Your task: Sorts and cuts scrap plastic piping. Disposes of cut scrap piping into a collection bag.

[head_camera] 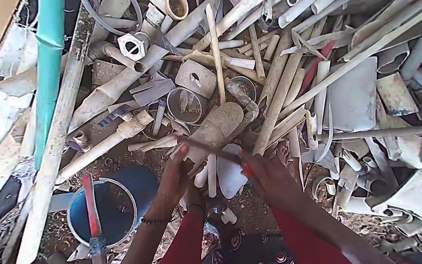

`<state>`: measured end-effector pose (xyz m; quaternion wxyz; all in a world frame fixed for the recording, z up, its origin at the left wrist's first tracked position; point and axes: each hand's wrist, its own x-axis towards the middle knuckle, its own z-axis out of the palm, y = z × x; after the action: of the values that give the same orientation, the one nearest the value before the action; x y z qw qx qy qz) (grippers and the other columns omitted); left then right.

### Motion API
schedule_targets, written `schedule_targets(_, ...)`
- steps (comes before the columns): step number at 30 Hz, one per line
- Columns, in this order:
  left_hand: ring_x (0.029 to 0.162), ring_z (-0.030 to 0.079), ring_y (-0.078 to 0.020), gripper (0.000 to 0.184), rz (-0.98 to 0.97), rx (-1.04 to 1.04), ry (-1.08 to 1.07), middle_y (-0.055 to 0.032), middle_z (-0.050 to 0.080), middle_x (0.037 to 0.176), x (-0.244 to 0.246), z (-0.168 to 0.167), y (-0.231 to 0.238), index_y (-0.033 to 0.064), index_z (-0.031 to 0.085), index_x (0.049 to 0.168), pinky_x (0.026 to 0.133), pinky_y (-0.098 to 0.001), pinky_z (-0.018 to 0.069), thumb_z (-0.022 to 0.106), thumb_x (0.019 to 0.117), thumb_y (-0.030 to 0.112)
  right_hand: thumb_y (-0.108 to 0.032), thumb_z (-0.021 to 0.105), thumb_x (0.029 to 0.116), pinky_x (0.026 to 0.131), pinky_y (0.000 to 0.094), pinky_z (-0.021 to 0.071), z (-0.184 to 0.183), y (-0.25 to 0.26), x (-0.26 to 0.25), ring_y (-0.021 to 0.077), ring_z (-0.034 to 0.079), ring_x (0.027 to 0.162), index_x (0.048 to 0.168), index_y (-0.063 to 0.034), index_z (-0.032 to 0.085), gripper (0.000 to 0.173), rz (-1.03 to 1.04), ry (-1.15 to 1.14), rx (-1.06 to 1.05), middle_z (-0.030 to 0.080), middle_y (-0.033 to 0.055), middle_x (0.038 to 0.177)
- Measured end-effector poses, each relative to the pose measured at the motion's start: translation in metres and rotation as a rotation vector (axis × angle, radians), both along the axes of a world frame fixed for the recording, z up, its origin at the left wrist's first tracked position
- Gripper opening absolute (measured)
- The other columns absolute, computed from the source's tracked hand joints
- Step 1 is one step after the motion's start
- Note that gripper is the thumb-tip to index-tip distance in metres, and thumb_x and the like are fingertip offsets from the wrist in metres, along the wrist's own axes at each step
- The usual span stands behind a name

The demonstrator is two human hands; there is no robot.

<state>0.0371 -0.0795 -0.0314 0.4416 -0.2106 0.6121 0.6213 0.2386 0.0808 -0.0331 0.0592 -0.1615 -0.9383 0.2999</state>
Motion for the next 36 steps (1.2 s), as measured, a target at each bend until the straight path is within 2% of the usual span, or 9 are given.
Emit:
schedule_targets(3, 0.084, 0.074, -0.0191, 0.036, -0.114, 0.105, 0.093, -0.0096, 0.073, 0.101, 0.007, -0.018, -0.013, 0.0041, 0.052, 0.134, 0.072, -0.0350, 0.0646, 0.052, 0.1036, 0.023, -0.025, 0.048, 0.1057, 0.049, 0.0338, 0.0448, -0.005, -0.004, 0.000, 0.0238, 0.057, 0.059, 0.140, -0.0137, 0.060, 0.038, 0.214, 0.104, 0.235, 0.061, 0.0085, 0.082)
schedule_targets(7, 0.099, 0.072, -0.0215, 0.067, -0.392, 0.035, 0.321, -0.0081, 0.070, 0.117, 0.014, -0.024, -0.017, 0.0069, 0.057, 0.140, 0.076, -0.0385, 0.0649, 0.080, 0.0820, 0.033, -0.017, 0.055, 0.1017, 0.048, 0.0462, 0.0537, -0.012, 0.015, 0.000, 0.0357, 0.066, 0.060, 0.139, -0.0051, 0.061, 0.040, -0.081, -0.135, 0.310, 0.068, 0.0198, 0.086)
schedule_targets(11, 0.099, 0.072, -0.0221, 0.069, -0.511, 0.056, 0.358, -0.0090, 0.066, 0.125, 0.018, -0.014, -0.007, 0.0100, 0.055, 0.144, 0.074, -0.0371, 0.0652, 0.076, 0.0852, 0.040, -0.028, 0.048, 0.1043, 0.051, 0.0481, 0.0541, 0.012, 0.022, -0.004, 0.0356, 0.069, 0.063, 0.138, -0.0027, 0.062, 0.044, -0.241, -0.236, 0.240, 0.070, 0.0177, 0.087)
schedule_targets(16, 0.106, 0.070, -0.0138, 0.065, -0.615, 0.114, 0.383, -0.0035, 0.068, 0.128, 0.010, -0.004, -0.003, 0.0104, 0.053, 0.147, 0.087, -0.0311, 0.0615, 0.073, 0.0907, 0.035, -0.021, 0.045, 0.1046, 0.047, 0.0366, 0.0451, 0.016, 0.014, -0.001, 0.0263, 0.057, 0.056, 0.127, -0.0031, 0.061, 0.033, 0.021, 0.106, 0.354, 0.062, 0.0125, 0.078)
schedule_targets(20, 0.098, 0.072, -0.0150, 0.069, -0.628, 0.046, 0.382, -0.0031, 0.068, 0.127, 0.012, 0.001, 0.003, 0.0176, 0.055, 0.148, 0.075, -0.0327, 0.0650, 0.075, 0.0871, 0.043, -0.030, 0.041, 0.1113, 0.076, 0.0609, 0.0551, 0.018, 0.056, -0.020, 0.0491, 0.070, 0.090, 0.138, 0.0028, 0.051, 0.044, -0.324, -0.687, 0.114, 0.068, 0.0288, 0.101)
schedule_targets(24, 0.094, 0.074, -0.0153, 0.068, -0.613, 0.027, 0.410, -0.0029, 0.069, 0.125, 0.015, 0.004, 0.007, 0.0193, 0.056, 0.147, 0.072, -0.0344, 0.0662, 0.075, 0.0875, 0.045, -0.034, 0.044, 0.1076, 0.044, 0.0392, 0.0494, 0.045, 0.041, -0.004, 0.0252, 0.062, 0.052, 0.119, 0.0052, 0.059, 0.043, -0.248, -0.059, 0.293, 0.065, 0.0130, 0.072)
schedule_targets(26, 0.090, 0.074, -0.0146, 0.068, -0.601, 0.019, 0.421, -0.0026, 0.070, 0.121, 0.017, 0.005, 0.008, 0.0162, 0.058, 0.145, 0.071, -0.0338, 0.0659, 0.075, 0.0864, 0.045, -0.033, 0.041, 0.1089, 0.047, 0.0339, 0.0491, 0.044, 0.031, -0.003, 0.0224, 0.061, 0.056, 0.116, 0.0011, 0.059, 0.039, -0.116, 0.082, 0.324, 0.063, 0.0120, 0.076)
schedule_targets(31, 0.097, 0.074, -0.0137, 0.073, -0.703, -0.013, 0.514, -0.0013, 0.069, 0.126, 0.015, -0.001, 0.006, 0.0258, 0.056, 0.148, 0.075, -0.0359, 0.0663, 0.077, 0.0842, 0.053, -0.037, 0.039, 0.1114, 0.074, 0.0602, 0.0538, 0.034, 0.068, -0.027, 0.0486, 0.070, 0.090, 0.136, -0.0005, 0.050, 0.045, -0.335, -0.799, 0.177, 0.068, 0.0265, 0.097)
schedule_targets(36, 0.097, 0.071, -0.0044, 0.075, -0.757, -0.121, 0.641, 0.0019, 0.071, 0.118, 0.019, 0.003, 0.006, 0.0234, 0.058, 0.145, 0.082, -0.0287, 0.0613, 0.073, 0.0821, 0.061, -0.039, 0.041, 0.1070, 0.040, 0.0413, 0.0466, 0.035, 0.046, -0.009, 0.0294, 0.061, 0.050, 0.112, 0.0010, 0.063, 0.046, -0.084, -0.078, 0.403, 0.062, 0.0125, 0.069)
